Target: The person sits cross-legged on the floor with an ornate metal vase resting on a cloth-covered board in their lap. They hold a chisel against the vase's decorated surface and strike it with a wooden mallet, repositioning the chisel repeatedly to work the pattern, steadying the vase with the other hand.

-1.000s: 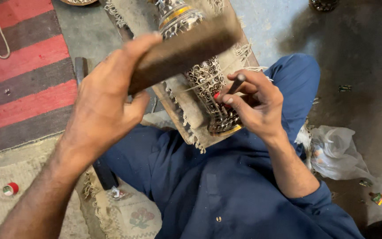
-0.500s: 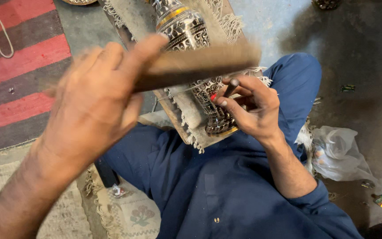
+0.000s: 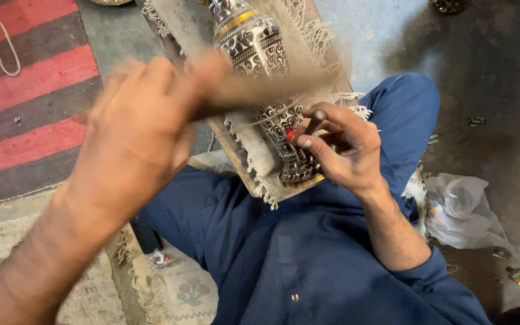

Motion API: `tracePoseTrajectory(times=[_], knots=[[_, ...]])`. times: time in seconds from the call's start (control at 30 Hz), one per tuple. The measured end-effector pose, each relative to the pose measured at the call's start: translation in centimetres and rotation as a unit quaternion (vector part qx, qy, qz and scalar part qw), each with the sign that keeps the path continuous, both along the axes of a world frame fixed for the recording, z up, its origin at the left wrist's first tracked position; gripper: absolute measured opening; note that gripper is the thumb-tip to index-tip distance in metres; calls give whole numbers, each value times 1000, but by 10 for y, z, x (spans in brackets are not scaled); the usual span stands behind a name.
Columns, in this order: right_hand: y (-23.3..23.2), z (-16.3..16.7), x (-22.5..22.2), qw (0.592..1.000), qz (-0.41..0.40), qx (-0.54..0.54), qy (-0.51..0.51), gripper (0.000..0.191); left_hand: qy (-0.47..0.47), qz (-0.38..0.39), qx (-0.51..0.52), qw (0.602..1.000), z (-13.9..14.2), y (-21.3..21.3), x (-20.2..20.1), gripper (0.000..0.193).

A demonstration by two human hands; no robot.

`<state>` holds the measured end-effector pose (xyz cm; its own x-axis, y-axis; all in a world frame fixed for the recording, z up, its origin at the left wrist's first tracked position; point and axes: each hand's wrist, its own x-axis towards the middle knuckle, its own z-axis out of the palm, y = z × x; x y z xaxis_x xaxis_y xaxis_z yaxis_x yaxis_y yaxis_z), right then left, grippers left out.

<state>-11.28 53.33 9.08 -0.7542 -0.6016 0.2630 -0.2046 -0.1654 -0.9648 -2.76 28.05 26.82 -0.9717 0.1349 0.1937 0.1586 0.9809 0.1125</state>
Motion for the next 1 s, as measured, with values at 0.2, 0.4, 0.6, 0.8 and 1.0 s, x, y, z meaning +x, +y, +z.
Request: tracePoseTrajectory(times=[0.2,0.4,0.6,0.8,1.0], knots=[[1,1,-2,1000,9,4,-19,34,-17,1,-6,1000,-2,-3,-4,57],[4,-3,-3,998,27,7,-48,37,-10,-4,-34,999,-4,-4,-9,56],[6,-8,-4,996,56,-20,-68,40,-4,-3,-59,998,-5,-5,-13,58],[3,-14,-2,989,6,-45,-138,39,-31,7,77,997,-9,-4,-18,64],[4,-10,-3,991,11,-34,-129,39,-71,-12,-81,994,0,-4,-22,63]])
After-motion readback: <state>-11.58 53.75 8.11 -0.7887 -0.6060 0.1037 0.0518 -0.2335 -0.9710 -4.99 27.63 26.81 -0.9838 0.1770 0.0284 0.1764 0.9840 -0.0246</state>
